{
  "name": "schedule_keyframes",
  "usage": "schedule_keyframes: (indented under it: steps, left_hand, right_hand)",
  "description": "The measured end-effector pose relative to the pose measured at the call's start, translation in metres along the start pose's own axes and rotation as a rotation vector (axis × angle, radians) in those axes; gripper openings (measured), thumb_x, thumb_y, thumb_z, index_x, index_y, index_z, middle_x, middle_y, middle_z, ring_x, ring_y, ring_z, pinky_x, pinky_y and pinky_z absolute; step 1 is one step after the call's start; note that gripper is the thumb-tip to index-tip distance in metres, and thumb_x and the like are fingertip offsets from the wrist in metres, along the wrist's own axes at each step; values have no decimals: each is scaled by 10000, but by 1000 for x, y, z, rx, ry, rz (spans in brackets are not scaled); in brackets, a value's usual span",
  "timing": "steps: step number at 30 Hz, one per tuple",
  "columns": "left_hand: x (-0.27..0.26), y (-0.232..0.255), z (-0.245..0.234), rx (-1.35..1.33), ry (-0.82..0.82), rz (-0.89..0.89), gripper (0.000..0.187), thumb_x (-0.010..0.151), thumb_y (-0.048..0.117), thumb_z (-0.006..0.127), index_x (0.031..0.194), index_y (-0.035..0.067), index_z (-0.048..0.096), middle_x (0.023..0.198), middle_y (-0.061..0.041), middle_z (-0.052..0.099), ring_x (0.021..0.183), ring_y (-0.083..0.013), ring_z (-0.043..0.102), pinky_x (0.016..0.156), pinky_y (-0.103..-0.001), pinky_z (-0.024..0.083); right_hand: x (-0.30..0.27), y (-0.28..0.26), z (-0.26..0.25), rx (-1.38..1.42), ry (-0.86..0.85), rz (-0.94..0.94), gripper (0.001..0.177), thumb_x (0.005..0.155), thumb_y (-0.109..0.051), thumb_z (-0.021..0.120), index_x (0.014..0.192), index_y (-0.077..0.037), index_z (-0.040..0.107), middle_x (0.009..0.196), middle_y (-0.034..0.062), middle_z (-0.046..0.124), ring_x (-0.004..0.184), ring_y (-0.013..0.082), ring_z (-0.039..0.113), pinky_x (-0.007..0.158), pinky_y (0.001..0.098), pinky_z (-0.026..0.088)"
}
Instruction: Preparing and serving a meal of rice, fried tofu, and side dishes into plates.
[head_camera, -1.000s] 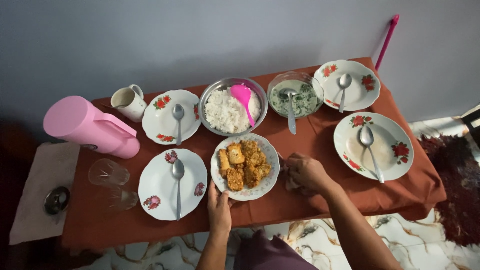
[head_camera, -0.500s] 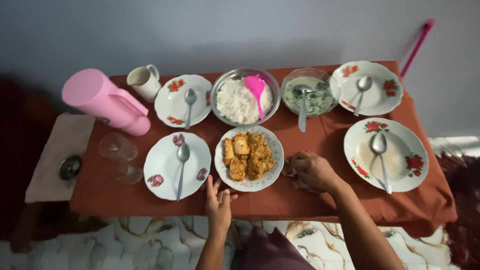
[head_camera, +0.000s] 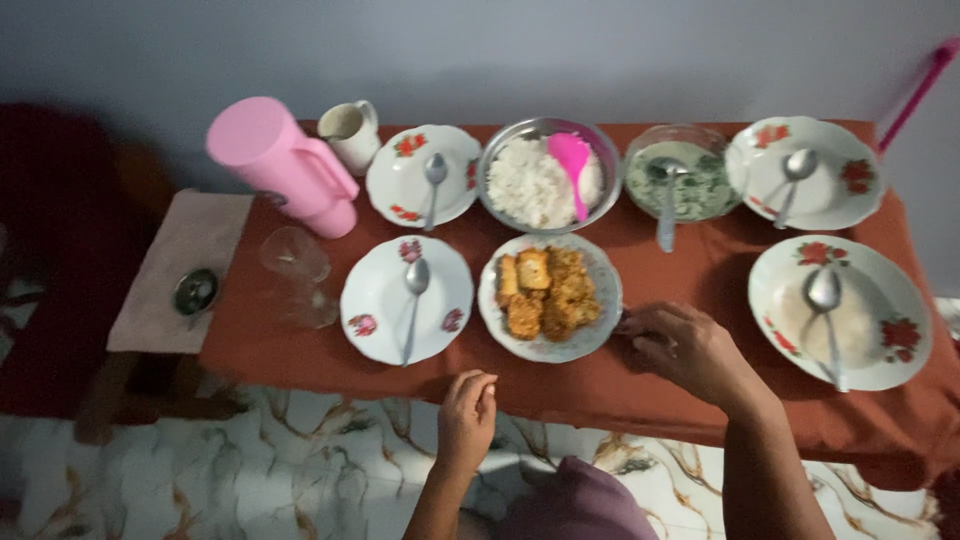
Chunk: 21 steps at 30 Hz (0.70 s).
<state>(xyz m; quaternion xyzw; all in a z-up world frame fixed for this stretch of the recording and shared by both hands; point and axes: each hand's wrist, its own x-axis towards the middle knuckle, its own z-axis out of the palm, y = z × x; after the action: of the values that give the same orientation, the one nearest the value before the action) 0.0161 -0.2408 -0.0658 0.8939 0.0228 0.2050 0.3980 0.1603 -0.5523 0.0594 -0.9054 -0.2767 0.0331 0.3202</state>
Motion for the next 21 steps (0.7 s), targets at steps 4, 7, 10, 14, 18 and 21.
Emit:
schedule_keyframes:
  steps: [4, 7, 10, 14, 18, 21]
  left_hand:
    - [-17, -10, -37, -37, -24, -7, 180, 991, 121, 621, 1123, 26, 697, 1139, -140, 688, 957, -327, 707, 760, -408, 600]
    - [-32, -25, -71, -119, -98, -120, 167, 1009, 112, 623, 1129, 43, 716, 1152, -126, 703, 938, -286, 733, 757, -399, 606]
    - [-58, -53, -109, -111, -112, -247, 178, 999, 104, 613, 1146, 54, 701, 1156, -118, 693, 924, -266, 741, 758, -389, 618]
    - [-102, -106, -159, -105, -58, -269, 265, 951, 68, 615, 1209, 38, 663, 1196, -122, 686, 1019, -271, 729, 799, -371, 635]
    - [-136, -132, -227, -115, -63, -539, 277, 986, 94, 605, 1256, 52, 650, 1214, -112, 686, 1026, -259, 727, 807, -381, 624]
    - [-162, -159, -267, -141, -6, -651, 335, 976, 98, 590, 1309, 68, 606, 1266, -84, 654, 991, -254, 734, 805, -369, 611]
  right_hand:
    - [8, -79, 28, 180, -137, -137, 348, 800, -92, 724, 1145, -59, 736, 1179, 80, 759, 1136, 248, 697, 949, 387, 536]
    - [21, -140, 76, 357, -548, -144, 376, 833, -167, 773, 1195, -81, 714, 1189, 90, 736, 1088, 233, 716, 911, 369, 582]
    - [26, -180, 150, 291, -777, -339, 322, 857, -174, 753, 1159, -61, 737, 1182, 137, 743, 1103, 292, 685, 942, 419, 535]
    - [37, -225, 254, 329, -908, -403, 349, 913, -218, 697, 1235, -86, 706, 1212, 136, 732, 1101, 290, 710, 955, 414, 547]
    - [51, -293, 315, 252, -966, -501, 340, 919, -194, 680, 1241, -86, 702, 1256, 134, 707, 1126, 331, 674, 956, 455, 517]
    - [65, -339, 356, 86, -989, -573, 411, 917, -175, 649, 1325, -129, 663, 1257, 133, 686, 1101, 348, 669, 948, 468, 512]
